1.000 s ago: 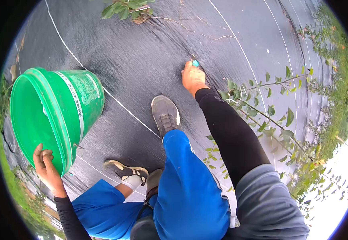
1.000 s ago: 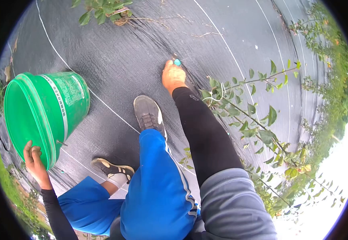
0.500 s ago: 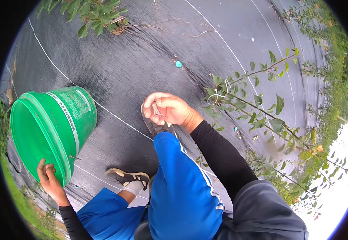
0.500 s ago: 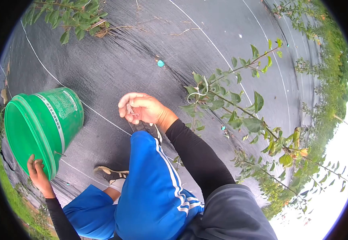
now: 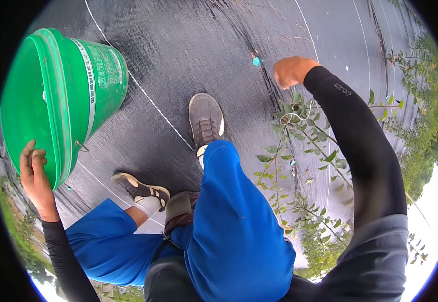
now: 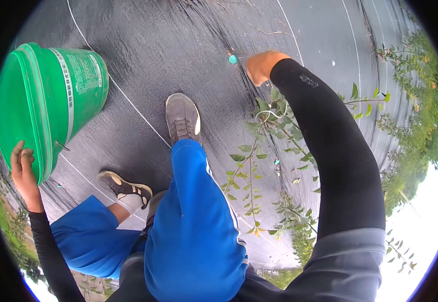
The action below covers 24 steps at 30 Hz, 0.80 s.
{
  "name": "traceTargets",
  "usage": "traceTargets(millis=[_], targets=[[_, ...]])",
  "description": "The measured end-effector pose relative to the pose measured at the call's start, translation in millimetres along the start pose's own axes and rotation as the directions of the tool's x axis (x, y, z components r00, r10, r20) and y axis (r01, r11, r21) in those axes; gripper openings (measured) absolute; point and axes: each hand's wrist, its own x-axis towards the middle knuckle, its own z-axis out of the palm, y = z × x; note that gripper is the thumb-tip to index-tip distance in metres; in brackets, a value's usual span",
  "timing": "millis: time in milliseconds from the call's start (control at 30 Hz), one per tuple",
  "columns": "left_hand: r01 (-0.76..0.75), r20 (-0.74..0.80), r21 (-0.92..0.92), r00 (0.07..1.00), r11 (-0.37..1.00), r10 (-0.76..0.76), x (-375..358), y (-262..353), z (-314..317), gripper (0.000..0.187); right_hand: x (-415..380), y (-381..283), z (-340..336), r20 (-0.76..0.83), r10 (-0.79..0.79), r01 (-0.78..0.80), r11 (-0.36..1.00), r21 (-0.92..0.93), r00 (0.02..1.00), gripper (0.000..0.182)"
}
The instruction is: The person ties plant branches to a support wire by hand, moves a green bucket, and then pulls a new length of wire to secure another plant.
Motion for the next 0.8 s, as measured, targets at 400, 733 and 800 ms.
traceTargets(millis=[400, 733, 800], targets=[[-0.025, -0.018, 0.021, 1.000, 0.999, 0.025, -2.0, 4.9, 2.3, 0.031, -4.6, 5.3, 74.2, 0.049, -0.151, 0.155, 0.983, -0.099, 0.987, 0.019], [-0.018, -0.022, 0.056, 1.000, 0.998, 0.019, -1.9, 2.4, 0.5, 0.030, 34.7, 19.9, 61.4, -0.206, 0.051, 0.106, 0.724, 0.681, 0.977, 0.015], [-0.035, -0.019, 0.037, 0.999, 0.999, 0.036, -1.3, 2.5, 2.4, 0.030, 20.2, 3.6, 27.4, -0.098, 0.057, 0.070, 0.373, 0.925, 0.994, 0.016]])
